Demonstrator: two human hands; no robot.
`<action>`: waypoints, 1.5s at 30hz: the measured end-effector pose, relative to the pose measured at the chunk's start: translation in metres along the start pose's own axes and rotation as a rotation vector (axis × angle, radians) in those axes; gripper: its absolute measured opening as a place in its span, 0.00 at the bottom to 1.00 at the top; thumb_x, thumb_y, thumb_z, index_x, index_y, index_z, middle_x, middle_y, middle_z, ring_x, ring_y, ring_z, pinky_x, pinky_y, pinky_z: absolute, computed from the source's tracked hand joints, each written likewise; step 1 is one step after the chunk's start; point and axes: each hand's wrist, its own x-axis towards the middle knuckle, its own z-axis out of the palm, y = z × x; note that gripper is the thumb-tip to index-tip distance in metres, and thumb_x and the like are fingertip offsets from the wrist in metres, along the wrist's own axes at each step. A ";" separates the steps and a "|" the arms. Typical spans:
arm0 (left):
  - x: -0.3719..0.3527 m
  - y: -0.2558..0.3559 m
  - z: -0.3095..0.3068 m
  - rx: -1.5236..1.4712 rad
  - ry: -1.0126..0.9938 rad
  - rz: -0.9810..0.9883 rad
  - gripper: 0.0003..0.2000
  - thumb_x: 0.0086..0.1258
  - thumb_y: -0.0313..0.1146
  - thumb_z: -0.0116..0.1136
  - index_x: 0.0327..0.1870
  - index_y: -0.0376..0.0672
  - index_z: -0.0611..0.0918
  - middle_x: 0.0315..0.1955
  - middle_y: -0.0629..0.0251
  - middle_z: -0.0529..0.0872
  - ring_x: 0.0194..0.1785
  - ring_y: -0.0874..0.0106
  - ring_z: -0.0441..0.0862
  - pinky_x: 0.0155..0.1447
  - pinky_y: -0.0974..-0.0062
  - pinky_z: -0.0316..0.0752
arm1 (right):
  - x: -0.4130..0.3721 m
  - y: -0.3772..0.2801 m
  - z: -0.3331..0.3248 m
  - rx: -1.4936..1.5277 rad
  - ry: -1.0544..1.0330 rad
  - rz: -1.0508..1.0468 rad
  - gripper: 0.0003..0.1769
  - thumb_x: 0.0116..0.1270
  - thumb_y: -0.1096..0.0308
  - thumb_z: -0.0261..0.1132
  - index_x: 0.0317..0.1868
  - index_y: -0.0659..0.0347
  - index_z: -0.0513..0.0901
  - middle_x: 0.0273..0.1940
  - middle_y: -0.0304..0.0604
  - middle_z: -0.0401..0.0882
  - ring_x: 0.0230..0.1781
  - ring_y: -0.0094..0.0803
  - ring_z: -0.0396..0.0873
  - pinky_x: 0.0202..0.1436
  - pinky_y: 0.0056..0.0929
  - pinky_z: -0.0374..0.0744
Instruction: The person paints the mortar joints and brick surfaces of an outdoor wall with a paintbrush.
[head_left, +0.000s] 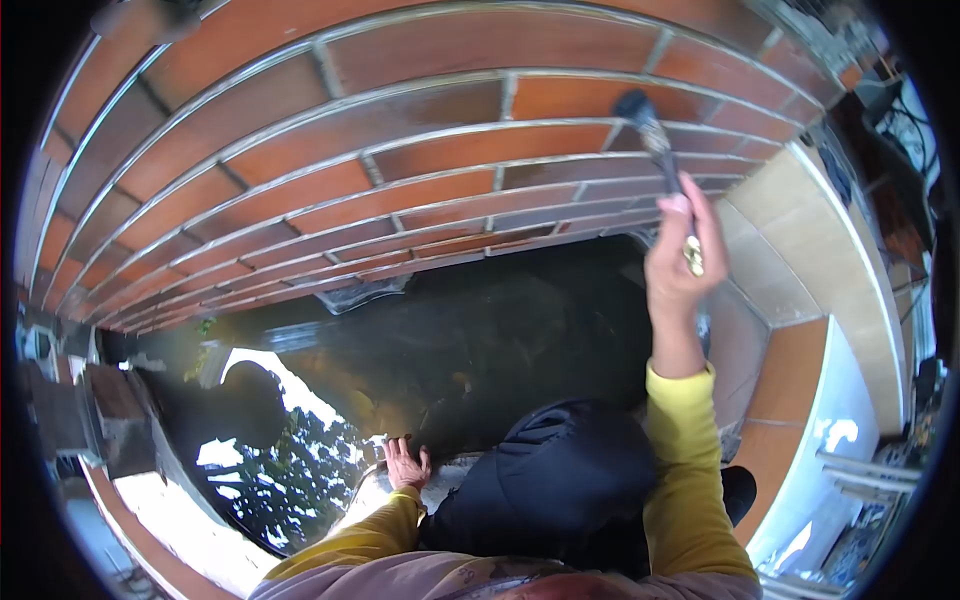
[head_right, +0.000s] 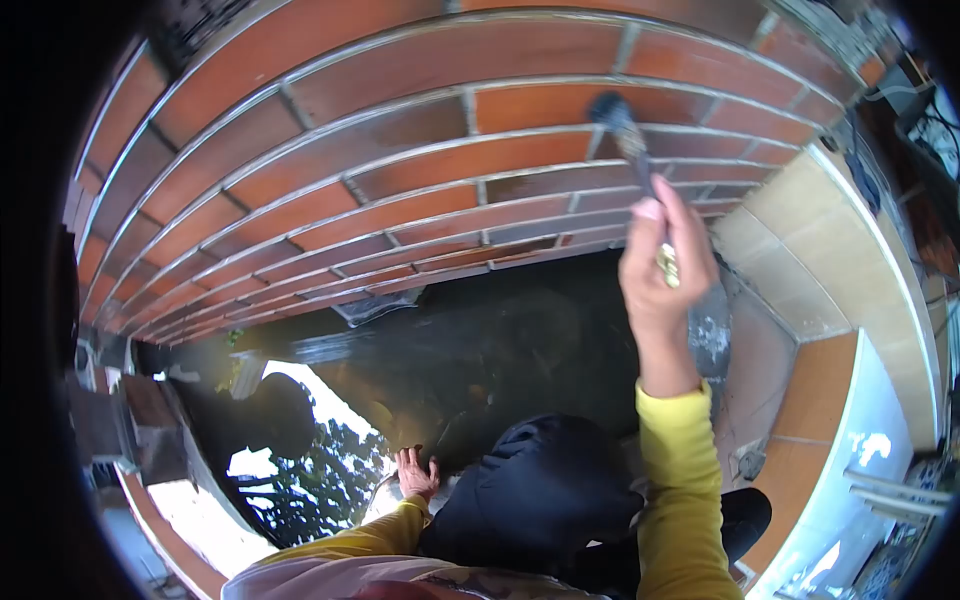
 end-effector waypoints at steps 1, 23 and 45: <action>-0.001 0.000 -0.002 -0.005 0.012 -0.003 0.25 0.68 0.42 0.61 0.61 0.37 0.75 0.57 0.43 0.75 0.65 0.44 0.67 0.73 0.50 0.63 | -0.002 -0.003 -0.005 -0.089 -0.014 -0.057 0.13 0.68 0.82 0.66 0.52 0.73 0.86 0.30 0.48 0.84 0.26 0.39 0.81 0.31 0.33 0.79; 0.000 -0.003 0.002 0.029 -0.007 -0.014 0.29 0.67 0.49 0.59 0.59 0.31 0.75 0.54 0.42 0.77 0.65 0.45 0.69 0.73 0.53 0.64 | 0.032 -0.025 -0.002 -0.075 -0.208 -0.358 0.11 0.68 0.82 0.63 0.48 0.76 0.86 0.29 0.49 0.80 0.25 0.39 0.79 0.29 0.34 0.76; 0.004 0.003 -0.010 0.018 -0.130 -0.038 0.30 0.66 0.45 0.61 0.62 0.31 0.74 0.59 0.40 0.76 0.69 0.42 0.66 0.77 0.51 0.61 | 0.015 -0.014 -0.008 0.188 -0.361 -0.276 0.13 0.68 0.83 0.64 0.52 0.78 0.83 0.33 0.53 0.87 0.29 0.42 0.86 0.34 0.34 0.84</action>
